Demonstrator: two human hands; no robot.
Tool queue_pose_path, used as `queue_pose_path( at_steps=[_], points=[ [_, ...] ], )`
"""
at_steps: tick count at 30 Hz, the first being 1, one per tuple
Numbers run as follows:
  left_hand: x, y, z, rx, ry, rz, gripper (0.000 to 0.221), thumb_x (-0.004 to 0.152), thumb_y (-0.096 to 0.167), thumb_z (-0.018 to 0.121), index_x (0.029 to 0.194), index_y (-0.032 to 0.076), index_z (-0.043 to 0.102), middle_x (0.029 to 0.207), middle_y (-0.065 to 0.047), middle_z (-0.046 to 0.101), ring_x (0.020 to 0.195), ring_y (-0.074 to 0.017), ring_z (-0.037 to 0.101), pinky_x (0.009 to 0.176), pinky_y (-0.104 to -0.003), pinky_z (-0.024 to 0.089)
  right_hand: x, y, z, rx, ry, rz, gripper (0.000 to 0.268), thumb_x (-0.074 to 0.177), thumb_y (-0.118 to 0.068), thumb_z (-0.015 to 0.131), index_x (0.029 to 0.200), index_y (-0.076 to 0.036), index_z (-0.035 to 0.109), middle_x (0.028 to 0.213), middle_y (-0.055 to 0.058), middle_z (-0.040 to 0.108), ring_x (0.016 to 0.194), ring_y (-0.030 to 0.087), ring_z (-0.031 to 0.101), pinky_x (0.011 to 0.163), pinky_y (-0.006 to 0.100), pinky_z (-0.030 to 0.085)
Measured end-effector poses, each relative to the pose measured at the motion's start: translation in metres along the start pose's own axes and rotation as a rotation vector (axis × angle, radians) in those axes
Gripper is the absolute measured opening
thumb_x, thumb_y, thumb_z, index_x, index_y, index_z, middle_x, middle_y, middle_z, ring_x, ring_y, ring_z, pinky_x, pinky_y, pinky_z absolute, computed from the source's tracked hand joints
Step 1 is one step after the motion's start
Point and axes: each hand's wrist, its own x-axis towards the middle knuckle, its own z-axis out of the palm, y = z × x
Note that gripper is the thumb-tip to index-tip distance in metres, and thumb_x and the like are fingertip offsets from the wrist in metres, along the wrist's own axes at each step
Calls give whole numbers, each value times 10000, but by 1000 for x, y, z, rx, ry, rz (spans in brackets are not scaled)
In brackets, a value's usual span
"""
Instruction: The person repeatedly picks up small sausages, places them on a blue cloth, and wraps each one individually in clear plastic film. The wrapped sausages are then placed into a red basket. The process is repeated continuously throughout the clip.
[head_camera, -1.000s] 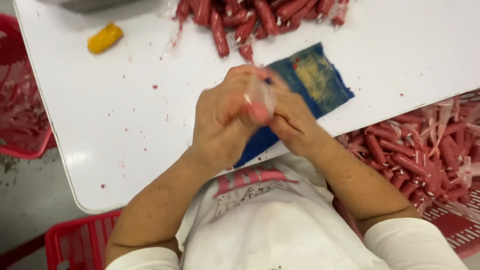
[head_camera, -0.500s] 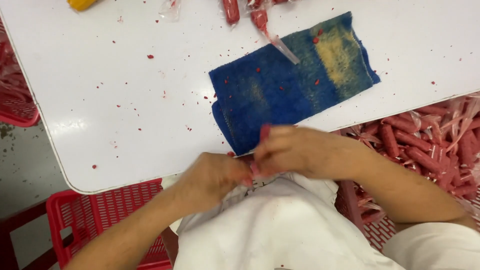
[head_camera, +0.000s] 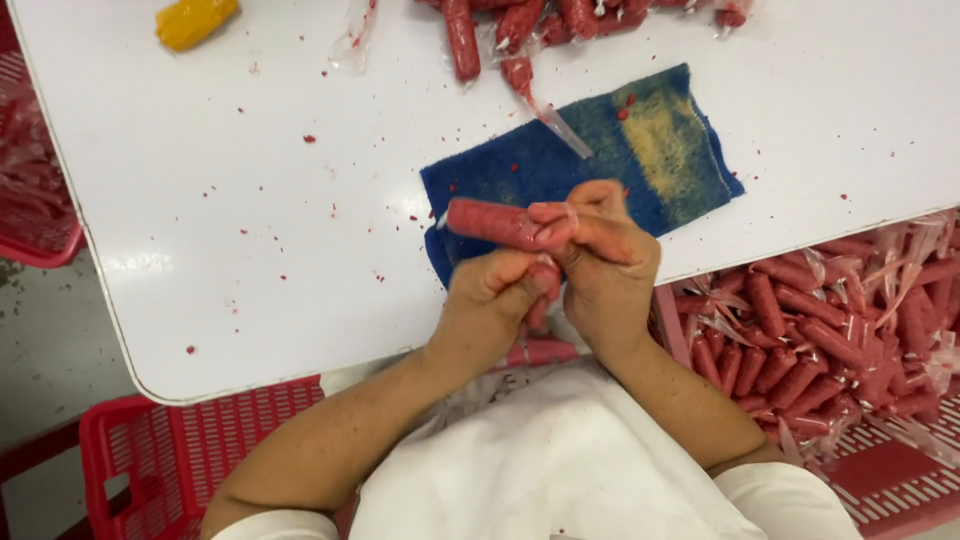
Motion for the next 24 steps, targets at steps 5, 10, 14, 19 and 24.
queue_pose_path(
  at_steps=[5, 10, 14, 19, 24],
  points=[
    [10, 78, -5, 1421, -142, 882, 180, 929, 239, 685, 771, 154, 674, 702, -21, 615, 638, -263, 643, 572, -386, 528, 39, -6, -31, 23, -613, -104, 179, 909, -121, 709, 773, -13, 752, 892, 110, 742, 1302, 372, 467, 1108, 410, 469],
    [31, 86, -5, 1278, -336, 729, 292, 867, 442, 661, 880, 155, 607, 815, -30, 583, 752, -283, 650, 639, -398, 547, 59, -18, -36, -112, -901, -9, 86, 908, -118, 713, 906, -109, 798, 980, 50, 749, 1272, 350, 454, 1151, 446, 354],
    [35, 70, -13, 1370, -473, 746, 488, 820, 523, 695, 923, 75, 532, 951, -110, 534, 906, -365, 616, 717, -466, 548, 74, -27, -31, -234, -1022, -75, 92, 907, -125, 725, 959, -89, 792, 939, 67, 745, 1142, 315, 479, 1100, 549, 353],
    [5, 12, -35, 1376, -190, 892, 311, 989, 397, 571, 909, 97, 556, 975, -116, 550, 834, -344, 607, 651, -444, 530, 39, 5, -33, -98, -709, 42, 131, 866, -136, 776, 924, -18, 785, 942, 137, 756, 1027, 321, 566, 963, 466, 479],
    [8, -8, -38, 1002, 166, 507, 578, 765, 508, 832, 1120, 112, 605, 901, -37, 548, 523, -212, 530, 494, -310, 496, -2, 33, -7, 11, -143, 56, 146, 776, -15, 848, 856, 50, 744, 919, 200, 754, 932, 339, 728, 910, 462, 578]
  ],
)
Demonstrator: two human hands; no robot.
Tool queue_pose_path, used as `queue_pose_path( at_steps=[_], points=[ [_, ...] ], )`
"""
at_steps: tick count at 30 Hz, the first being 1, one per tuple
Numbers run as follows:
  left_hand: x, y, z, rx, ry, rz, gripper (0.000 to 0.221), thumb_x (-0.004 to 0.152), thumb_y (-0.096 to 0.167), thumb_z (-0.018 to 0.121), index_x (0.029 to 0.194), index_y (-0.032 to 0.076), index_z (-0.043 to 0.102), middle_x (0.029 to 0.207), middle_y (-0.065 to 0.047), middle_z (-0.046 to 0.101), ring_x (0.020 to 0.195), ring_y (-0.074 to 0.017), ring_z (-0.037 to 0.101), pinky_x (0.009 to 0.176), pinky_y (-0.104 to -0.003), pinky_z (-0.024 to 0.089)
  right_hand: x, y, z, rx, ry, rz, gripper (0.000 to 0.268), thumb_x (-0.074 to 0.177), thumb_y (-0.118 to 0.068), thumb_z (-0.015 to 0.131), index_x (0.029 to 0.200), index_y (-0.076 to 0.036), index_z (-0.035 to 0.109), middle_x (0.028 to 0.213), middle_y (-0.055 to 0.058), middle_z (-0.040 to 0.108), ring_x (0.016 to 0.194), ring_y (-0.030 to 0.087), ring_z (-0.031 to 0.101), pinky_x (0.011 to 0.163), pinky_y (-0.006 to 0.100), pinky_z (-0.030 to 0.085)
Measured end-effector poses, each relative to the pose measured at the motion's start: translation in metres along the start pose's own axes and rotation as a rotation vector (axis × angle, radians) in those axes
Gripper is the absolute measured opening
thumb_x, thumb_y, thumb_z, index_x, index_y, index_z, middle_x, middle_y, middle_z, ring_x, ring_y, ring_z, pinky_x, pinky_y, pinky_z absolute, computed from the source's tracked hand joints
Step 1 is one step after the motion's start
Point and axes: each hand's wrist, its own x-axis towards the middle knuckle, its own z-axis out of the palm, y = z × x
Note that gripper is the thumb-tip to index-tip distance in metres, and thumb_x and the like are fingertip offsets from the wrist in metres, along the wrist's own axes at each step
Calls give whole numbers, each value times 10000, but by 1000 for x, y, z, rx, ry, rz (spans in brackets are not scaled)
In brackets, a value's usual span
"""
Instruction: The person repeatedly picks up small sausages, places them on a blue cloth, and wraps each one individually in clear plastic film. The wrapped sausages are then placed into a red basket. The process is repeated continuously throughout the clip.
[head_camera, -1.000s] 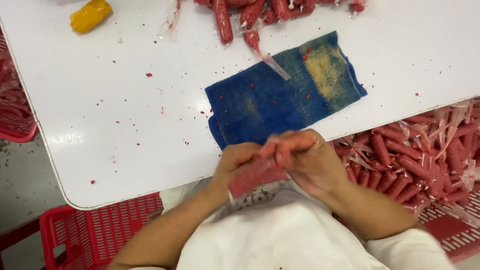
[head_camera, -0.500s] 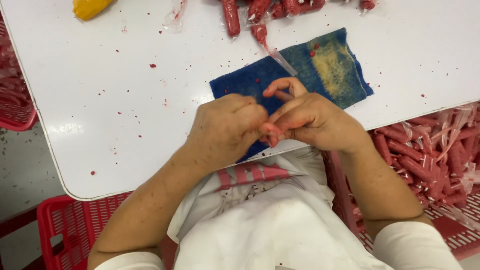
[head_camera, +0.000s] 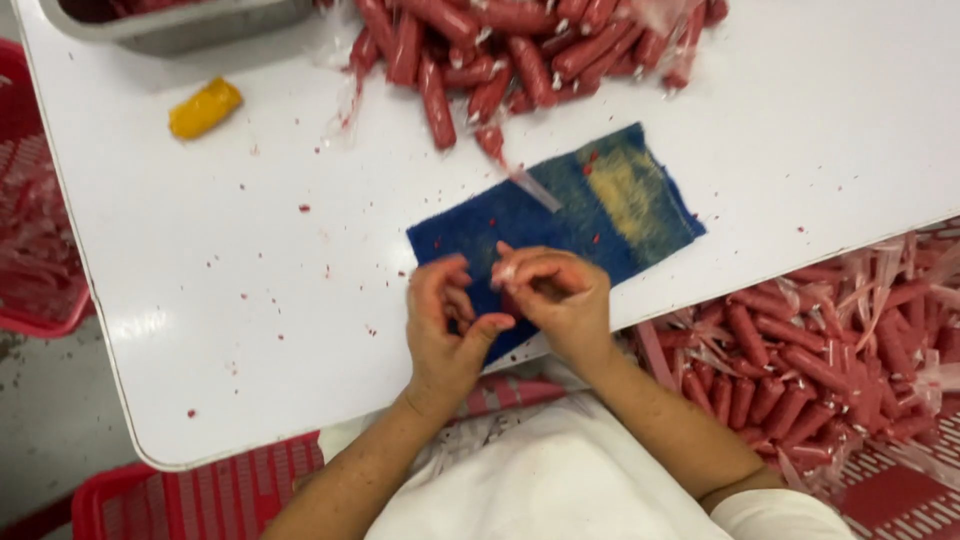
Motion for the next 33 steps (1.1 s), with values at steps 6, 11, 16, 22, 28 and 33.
queue_pose_path(
  at_steps=[6, 11, 16, 22, 28, 33],
  points=[
    [46, -1, 17, 6, 92, 410, 81, 892, 193, 762, 912, 137, 817, 1068, -75, 669, 692, -197, 679, 622, -269, 563, -8, 28, -3, 278, 132, 135, 481, 798, 153, 717, 1036, -73, 366, 982, 184, 723, 849, 162, 677, 790, 304, 567],
    [55, 9, -8, 504, -53, 556, 266, 881, 349, 759, 1007, 117, 730, 1064, -78, 682, 901, -262, 721, 719, -354, 612, -9, 26, 2, 261, 144, 83, 483, 827, 88, 760, 1084, -39, 373, 873, 187, 758, 941, 234, 731, 1039, 499, 515],
    [46, 3, -18, 781, -151, 649, 168, 948, 250, 682, 1058, 124, 697, 1024, -74, 648, 883, -255, 670, 670, -341, 554, -13, 26, 6, 234, 138, 53, 488, 821, 63, 782, 1105, -12, 392, 873, 171, 755, 966, 246, 730, 1012, 485, 540],
    [47, 46, -37, 620, -447, 334, 125, 1000, 178, 532, 985, 68, 589, 973, -108, 566, 798, -305, 617, 609, -410, 518, -10, 3, 9, 34, 30, -60, 245, 850, 34, 737, 1034, -2, 580, 910, 151, 741, 910, 245, 738, 929, 403, 609],
    [53, 69, -62, 64, -536, 10, 262, 1016, 332, 498, 1035, 88, 592, 1047, -80, 586, 947, -213, 574, 816, -335, 507, -6, 1, 4, -135, -157, -195, 268, 1035, -264, 539, 1088, -62, 707, 1137, 134, 703, 1073, 287, 728, 972, 375, 591],
    [58, 30, -31, 104, -375, 549, 216, 1015, 291, 606, 1145, 186, 743, 1463, -54, 512, 1359, -332, 488, 1163, -475, 408, -10, 8, -8, -182, -297, -149, 570, 1062, -520, 389, 1133, -35, 681, 1186, 125, 711, 1032, 253, 726, 883, 331, 567]
  ],
)
